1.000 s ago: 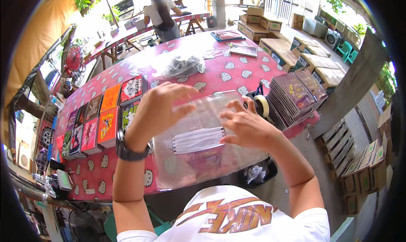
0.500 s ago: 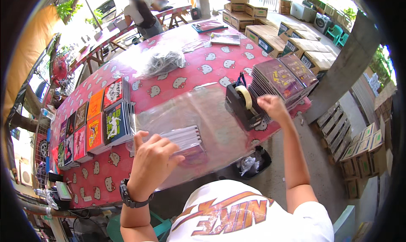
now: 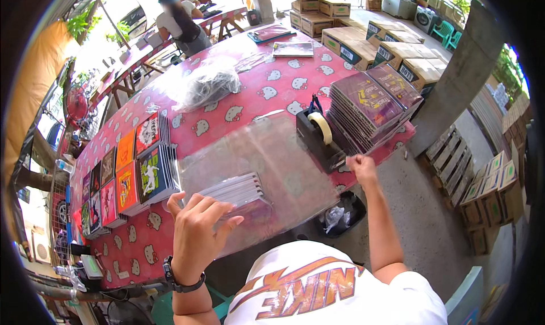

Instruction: The person places stacks of notebooks into plastic bags, seals them using adhesive tape, and places the packaged notebooks onto a growing pile.

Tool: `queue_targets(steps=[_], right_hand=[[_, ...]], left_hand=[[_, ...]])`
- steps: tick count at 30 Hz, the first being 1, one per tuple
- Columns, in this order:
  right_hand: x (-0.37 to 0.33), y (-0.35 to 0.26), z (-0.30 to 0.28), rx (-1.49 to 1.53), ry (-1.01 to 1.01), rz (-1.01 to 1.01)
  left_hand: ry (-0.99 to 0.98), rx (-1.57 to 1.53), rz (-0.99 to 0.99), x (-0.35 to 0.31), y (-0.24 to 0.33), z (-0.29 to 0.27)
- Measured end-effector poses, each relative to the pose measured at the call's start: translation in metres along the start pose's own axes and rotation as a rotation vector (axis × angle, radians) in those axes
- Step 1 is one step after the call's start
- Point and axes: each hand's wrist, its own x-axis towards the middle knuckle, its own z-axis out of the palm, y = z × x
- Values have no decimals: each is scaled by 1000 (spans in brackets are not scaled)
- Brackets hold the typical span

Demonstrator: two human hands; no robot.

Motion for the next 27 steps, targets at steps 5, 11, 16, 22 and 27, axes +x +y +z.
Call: queue_targets(steps=[5,11,16,22,27], right_hand=[[-17,23,34,653,-456,534],[-42,-118,82,1040,-936,-145],[-31,-170,134,707,-1087,-501],[-25,-187,169,667,-1019,-626],[-24,-192,165,576,-1084,-669]], left_hand=[[32,-22,-54,8,12,12],[266,-8,-102,8,18,44],[339,-90,-110,9,16,49],[544,-233,-199,-18,-10,20],[655,-506,-491,-96,-102,47]])
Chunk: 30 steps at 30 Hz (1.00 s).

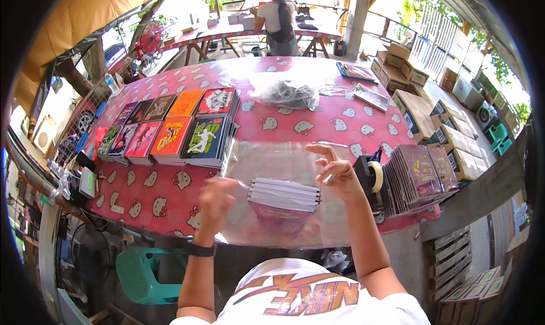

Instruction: The person places stacks of notebooks into plastic bags, seals them using adhesive tape, and places the packaged notebooks onto a growing pile.

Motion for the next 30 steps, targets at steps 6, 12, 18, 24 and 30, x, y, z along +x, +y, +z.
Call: queue_targets(steps=[6,12,18,24,30], right_hand=[[8,-4,8,-186,-42,21],[-3,-4,1,-23,59,8],[-21,5,-3,198,155,-45],[-7,-8,6,-24,92,31],[26,12,34,-359,-149,147]], left_hand=[[-663,208,322,7,2,27],[-689,194,461,28,-5,23],[-811,463,521,6,0,37],[-824,314,438,23,-6,24],[-940,437,484,23,7,35]])
